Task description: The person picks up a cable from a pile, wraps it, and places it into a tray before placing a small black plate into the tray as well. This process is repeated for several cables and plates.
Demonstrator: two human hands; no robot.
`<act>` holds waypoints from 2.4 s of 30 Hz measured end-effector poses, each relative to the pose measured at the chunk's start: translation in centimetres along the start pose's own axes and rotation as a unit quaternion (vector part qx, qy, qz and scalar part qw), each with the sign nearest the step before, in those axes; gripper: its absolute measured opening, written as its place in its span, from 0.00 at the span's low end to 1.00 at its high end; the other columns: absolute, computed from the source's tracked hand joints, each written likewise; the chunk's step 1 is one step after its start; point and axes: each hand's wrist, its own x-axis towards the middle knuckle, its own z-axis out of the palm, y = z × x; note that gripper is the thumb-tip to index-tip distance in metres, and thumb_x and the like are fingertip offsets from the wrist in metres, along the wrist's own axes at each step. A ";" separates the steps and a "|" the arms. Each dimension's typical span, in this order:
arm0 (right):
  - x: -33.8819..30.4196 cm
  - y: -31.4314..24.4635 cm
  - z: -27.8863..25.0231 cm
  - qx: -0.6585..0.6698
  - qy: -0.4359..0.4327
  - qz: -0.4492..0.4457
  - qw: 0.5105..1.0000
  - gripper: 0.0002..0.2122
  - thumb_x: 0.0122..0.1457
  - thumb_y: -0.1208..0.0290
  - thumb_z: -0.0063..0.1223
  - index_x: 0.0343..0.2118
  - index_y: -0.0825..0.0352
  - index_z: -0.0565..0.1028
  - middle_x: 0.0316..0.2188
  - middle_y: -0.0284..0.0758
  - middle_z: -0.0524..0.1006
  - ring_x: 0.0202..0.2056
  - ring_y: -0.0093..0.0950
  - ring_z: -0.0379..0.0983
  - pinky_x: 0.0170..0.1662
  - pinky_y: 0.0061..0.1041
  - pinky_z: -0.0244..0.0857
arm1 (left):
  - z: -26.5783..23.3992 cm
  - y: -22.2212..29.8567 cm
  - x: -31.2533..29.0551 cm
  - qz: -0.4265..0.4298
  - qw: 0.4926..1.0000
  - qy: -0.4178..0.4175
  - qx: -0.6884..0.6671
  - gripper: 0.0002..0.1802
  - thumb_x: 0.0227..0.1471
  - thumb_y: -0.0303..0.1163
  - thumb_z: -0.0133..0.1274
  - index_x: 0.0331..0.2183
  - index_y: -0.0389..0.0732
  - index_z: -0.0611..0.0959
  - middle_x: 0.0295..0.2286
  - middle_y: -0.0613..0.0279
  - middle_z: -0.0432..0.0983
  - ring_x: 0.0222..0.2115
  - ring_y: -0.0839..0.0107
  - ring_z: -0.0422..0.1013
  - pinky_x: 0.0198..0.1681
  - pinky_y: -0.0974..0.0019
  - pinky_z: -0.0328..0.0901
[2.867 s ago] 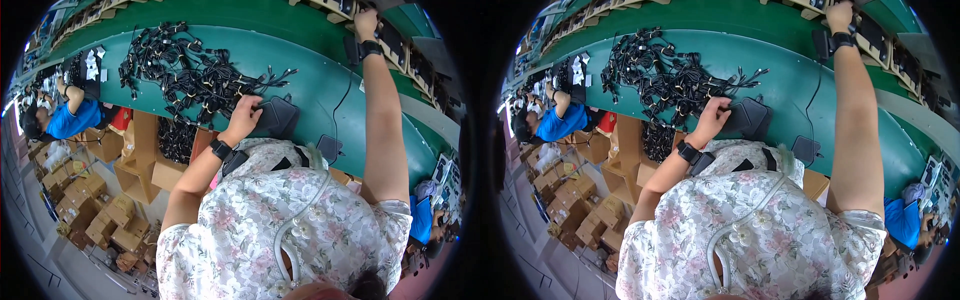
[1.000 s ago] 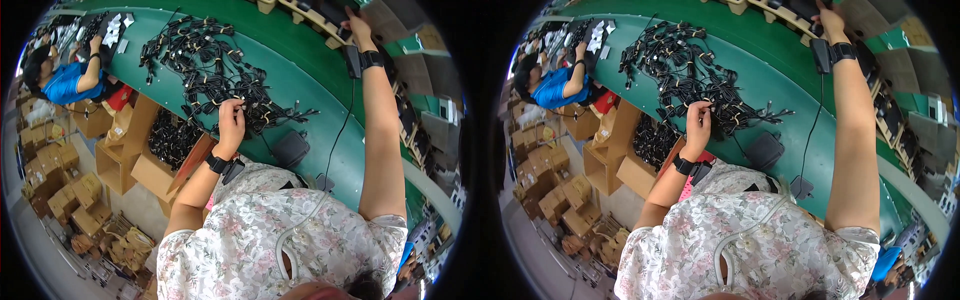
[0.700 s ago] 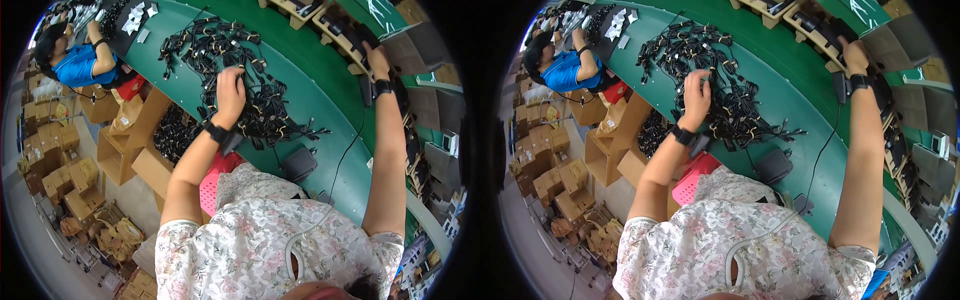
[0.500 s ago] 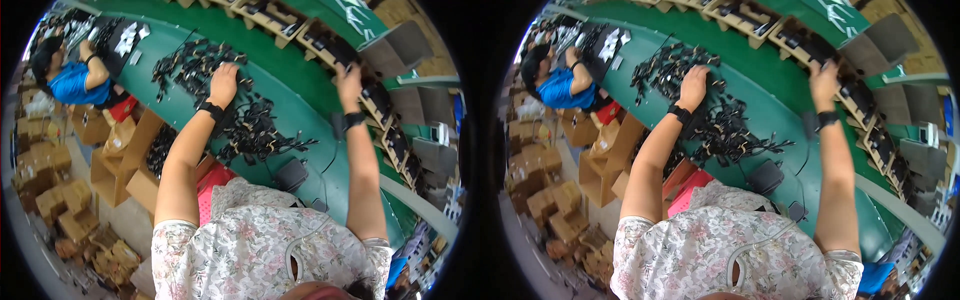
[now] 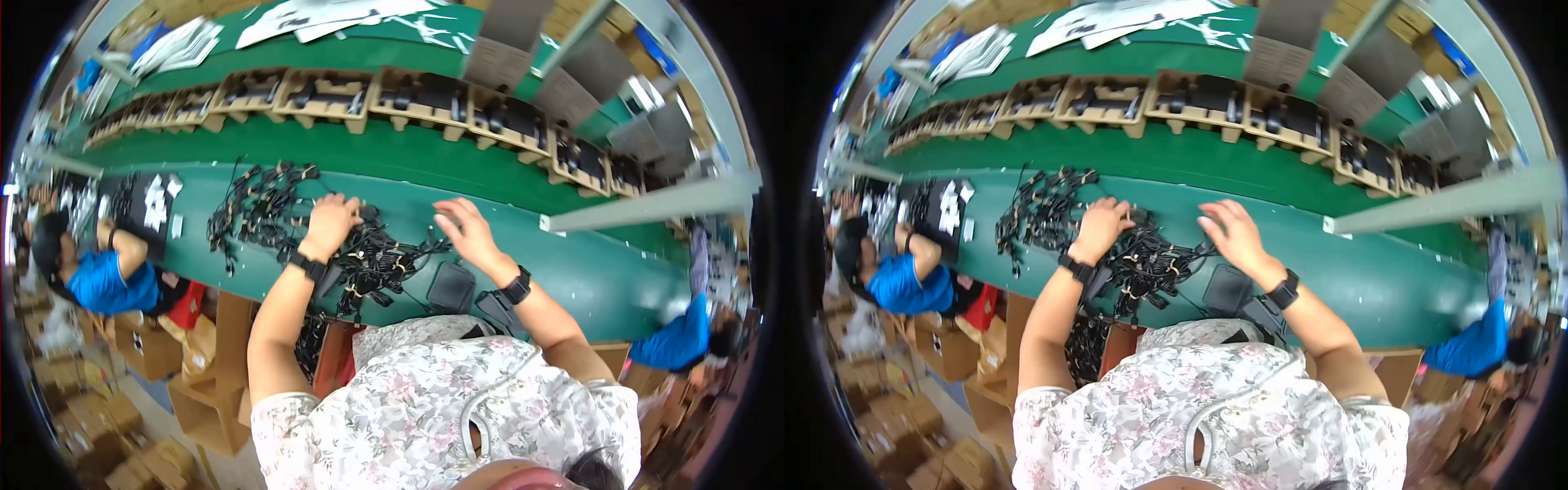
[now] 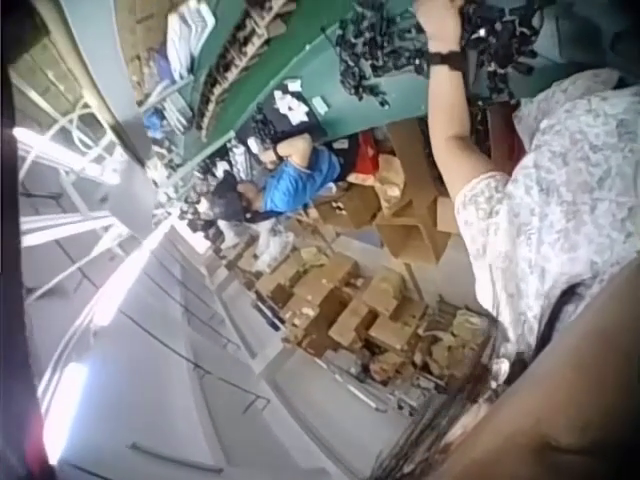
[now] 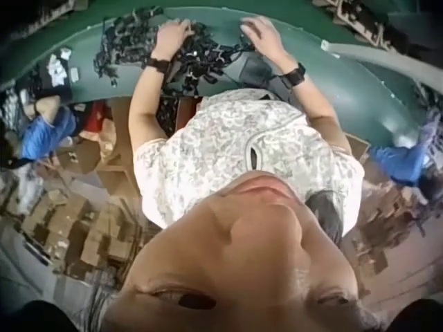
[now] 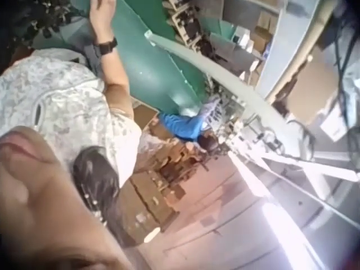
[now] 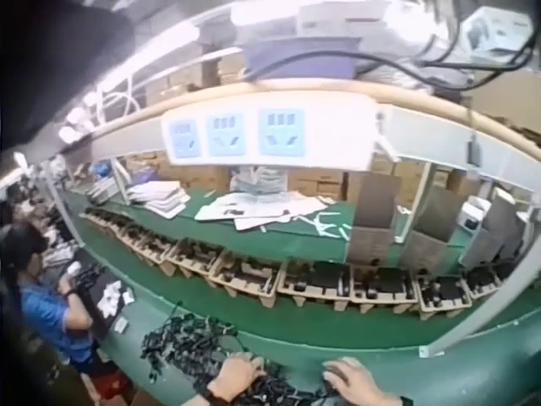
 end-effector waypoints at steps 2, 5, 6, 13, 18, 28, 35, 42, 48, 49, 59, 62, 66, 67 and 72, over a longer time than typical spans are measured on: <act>1.1 -2.1 -0.3 -0.037 0.013 -0.110 0.993 0.15 0.52 0.64 0.50 0.40 0.66 0.71 0.37 0.38 0.72 0.41 0.36 0.67 0.40 0.29 0.63 | -2.5 3.9 0.0 0.062 0.998 0.021 -0.025 0.15 0.36 0.36 0.58 0.29 0.42 0.74 0.26 0.56 0.68 0.32 0.59 0.66 0.35 0.61 0.63; 1.1 -2.7 0.3 -0.074 -0.037 -0.141 0.986 0.18 0.53 0.63 0.49 0.45 0.66 0.68 0.36 0.41 0.73 0.38 0.38 0.68 0.39 0.30 0.64 | -4.4 7.9 0.3 0.162 0.978 0.085 -0.103 0.15 0.37 0.33 0.58 0.30 0.40 0.73 0.25 0.56 0.68 0.28 0.57 0.66 0.32 0.62 0.63; 0.9 -2.7 0.3 -0.037 -0.074 -0.077 0.994 0.17 0.53 0.64 0.48 0.44 0.67 0.67 0.35 0.42 0.73 0.36 0.38 0.69 0.38 0.30 0.65 | -4.9 8.7 0.6 0.131 0.975 0.101 -0.146 0.15 0.38 0.31 0.57 0.31 0.39 0.73 0.26 0.56 0.69 0.28 0.58 0.67 0.31 0.62 0.64; 1.0 -4.5 -4.6 0.340 -0.105 0.195 0.914 0.12 0.55 0.66 0.46 0.40 0.67 0.65 0.28 0.42 0.73 0.29 0.32 0.71 0.34 0.27 0.66 | -4.4 10.0 0.3 -0.108 0.897 -0.078 -0.421 0.13 0.51 0.33 0.49 0.35 0.35 0.69 0.30 0.57 0.72 0.29 0.65 0.70 0.32 0.64 0.65; -0.8 -2.0 -3.4 0.470 0.011 0.149 0.870 0.09 0.56 0.68 0.45 0.37 0.66 0.66 0.30 0.37 0.72 0.32 0.30 0.70 0.38 0.28 0.64 | -2.9 14.7 0.0 -0.117 0.660 -0.078 -0.738 0.20 0.57 0.44 0.37 0.40 0.35 0.67 0.28 0.61 0.72 0.29 0.70 0.70 0.33 0.67 0.66; -3.8 -2.7 -5.6 -0.219 0.135 -0.157 0.953 0.18 0.51 0.65 0.46 0.46 0.64 0.67 0.42 0.36 0.69 0.46 0.33 0.64 0.52 0.37 0.51 | 1.6 14.8 -0.4 -0.091 0.587 -0.278 -0.755 0.23 0.56 0.50 0.36 0.36 0.39 0.69 0.22 0.64 0.71 0.18 0.76 0.65 0.22 0.75 0.62; -7.1 -0.9 -5.4 -0.182 -0.262 -0.128 0.939 0.21 0.51 0.66 0.44 0.49 0.62 0.63 0.33 0.33 0.75 0.38 0.31 0.71 0.44 0.34 0.62 | 0.1 15.2 -0.8 -0.061 0.620 -0.388 -0.680 0.19 0.55 0.47 0.40 0.35 0.39 0.70 0.21 0.63 0.71 0.14 0.80 0.62 0.17 0.80 0.57; -5.8 1.4 -5.6 -0.138 -0.133 -0.026 0.981 0.13 0.53 0.60 0.45 0.37 0.60 0.71 0.22 0.33 0.76 0.26 0.34 0.73 0.24 0.33 0.65 | 4.0 15.3 -0.3 -0.072 0.765 -0.160 -0.620 0.18 0.53 0.35 0.46 0.43 0.36 0.65 0.30 0.57 0.71 0.26 0.74 0.70 0.30 0.74 0.65; 1.2 7.6 -9.6 -0.159 0.095 0.142 0.972 0.13 0.54 0.60 0.46 0.36 0.64 0.74 0.24 0.43 0.75 0.27 0.38 0.73 0.28 0.31 0.66 | 5.6 12.5 -2.4 -0.107 0.825 -0.084 -0.548 0.21 0.52 0.29 0.48 0.46 0.36 0.62 0.35 0.57 0.69 0.33 0.71 0.69 0.38 0.70 0.65; 2.5 8.7 -10.6 -0.142 0.128 0.127 0.973 0.14 0.55 0.59 0.46 0.36 0.66 0.74 0.24 0.41 0.75 0.24 0.35 0.73 0.28 0.29 0.65 | 6.4 12.0 -3.1 -0.120 0.810 -0.088 -0.567 0.21 0.52 0.29 0.47 0.46 0.37 0.62 0.35 0.57 0.69 0.33 0.71 0.69 0.38 0.70 0.64; 15.1 16.1 -14.4 0.091 0.009 0.359 0.929 0.15 0.57 0.59 0.44 0.31 0.69 0.72 0.12 0.29 0.63 0.11 0.20 0.55 0.12 0.23 0.49 | 8.5 12.5 -5.9 -0.190 0.747 -0.055 -0.635 0.20 0.52 0.27 0.47 0.47 0.39 0.62 0.34 0.60 0.69 0.32 0.73 0.69 0.36 0.71 0.64; 18.2 17.5 -12.5 0.048 -0.029 0.386 0.921 0.15 0.56 0.61 0.44 0.30 0.70 0.71 0.14 0.34 0.67 0.11 0.23 0.59 0.13 0.24 0.52 | 8.7 12.6 -6.8 -0.199 0.748 -0.036 -0.633 0.20 0.52 0.25 0.47 0.46 0.39 0.62 0.33 0.61 0.69 0.32 0.74 0.69 0.36 0.71 0.64; 22.9 30.9 -14.2 -0.317 -0.152 0.241 0.905 0.14 0.55 0.63 0.43 0.32 0.72 0.69 0.20 0.44 0.72 0.16 0.32 0.68 0.18 0.30 0.60 | 9.0 13.3 -6.2 -0.190 0.747 -0.039 -0.636 0.19 0.51 0.24 0.46 0.46 0.39 0.63 0.33 0.61 0.69 0.31 0.74 0.69 0.36 0.72 0.64; 21.4 35.6 -15.8 -0.475 -0.198 0.156 0.843 0.13 0.55 0.64 0.42 0.32 0.73 0.68 0.23 0.48 0.74 0.19 0.36 0.71 0.21 0.33 0.63 | 9.1 13.5 -5.2 -0.178 0.744 -0.059 -0.642 0.19 0.51 0.24 0.46 0.46 0.39 0.63 0.33 0.61 0.69 0.31 0.74 0.69 0.36 0.72 0.64; 20.2 20.4 -7.1 -0.273 0.188 0.215 0.919 0.14 0.54 0.67 0.39 0.39 0.71 0.66 0.36 0.53 0.72 0.35 0.47 0.71 0.36 0.38 0.66 | 9.4 13.7 -8.4 -0.234 0.734 0.023 -0.638 0.18 0.51 0.23 0.47 0.45 0.37 0.64 0.31 0.61 0.69 0.30 0.75 0.69 0.34 0.73 0.64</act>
